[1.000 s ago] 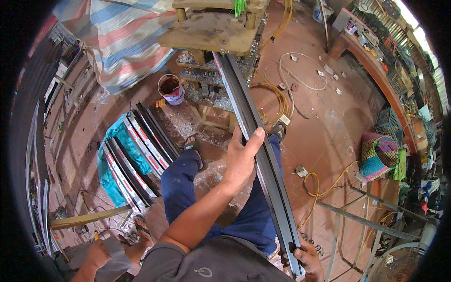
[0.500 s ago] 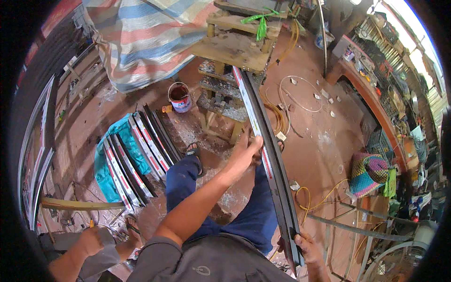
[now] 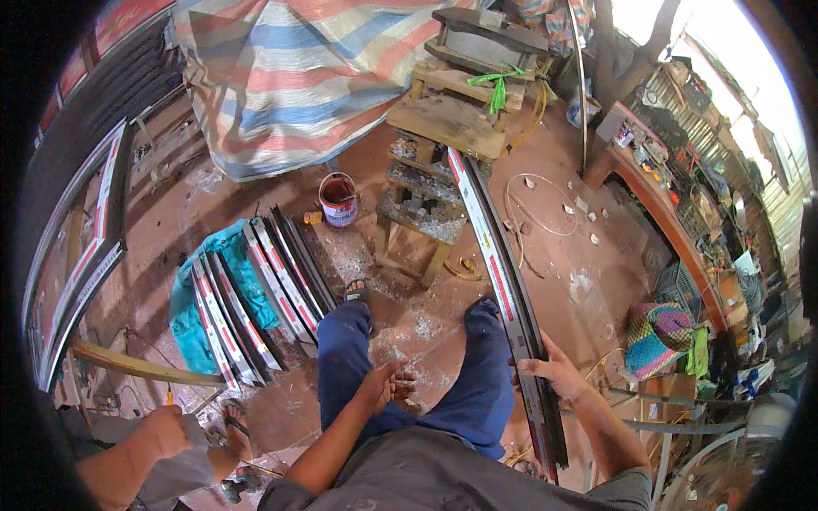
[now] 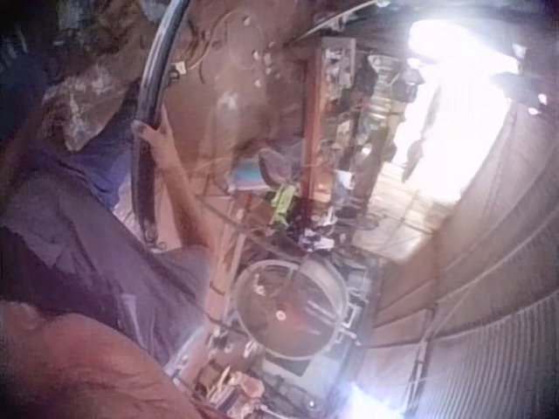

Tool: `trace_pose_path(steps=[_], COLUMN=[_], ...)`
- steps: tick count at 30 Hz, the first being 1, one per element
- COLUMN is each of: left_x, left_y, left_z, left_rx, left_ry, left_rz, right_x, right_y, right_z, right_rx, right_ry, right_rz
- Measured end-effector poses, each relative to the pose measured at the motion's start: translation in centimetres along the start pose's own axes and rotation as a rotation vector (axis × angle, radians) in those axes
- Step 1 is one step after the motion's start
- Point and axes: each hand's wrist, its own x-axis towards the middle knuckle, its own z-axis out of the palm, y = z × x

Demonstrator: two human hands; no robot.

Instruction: The person repeatedly picks up long metal frames from a stack, wipes them with a cloth, and returns them to the stack. The person also briefly dips a cloth into a bucket of liquid and continues wiping the frames.

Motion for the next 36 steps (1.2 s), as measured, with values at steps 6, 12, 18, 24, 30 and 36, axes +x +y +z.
trace_pose_path(steps=[6, 12, 18, 24, 30, 36], left_x=[-1.1, -0.6, 0.5, 3.8, 4.8, 4.9], left_y=[0.0, 0.6, 0.5, -0.2, -2.1, -0.2], left_z=[-0.1, 1.4, 3.4, 12.0, 24.2, 22.9], left_rx=[0.158, 0.247, 0.373, 1.02, 0.653, 0.512], left_ry=[0.027, 0.014, -0.062, -0.397, -0.521, -0.269], left_rz=[0.057, 0.05, 0.006, 0.351, 0.812, 0.433], right_x=[-0.2, -4.4, -11.4, -5.9, 0.6, 1.1], right_y=[0.2, 5.3, 13.2, 9.3, 5.9, 9.3], right_z=[0.8, -2.8, -8.9, -11.1, 0.6, 7.3], right_rx=[-0.051, -0.146, -0.062, 0.719, 1.052, 0.95], right_ry=[0.045, 0.102, 0.438, 0.318, 0.54, 0.305], right_rz=[-0.049, -0.125, 0.025, -0.368, -0.473, -0.486])
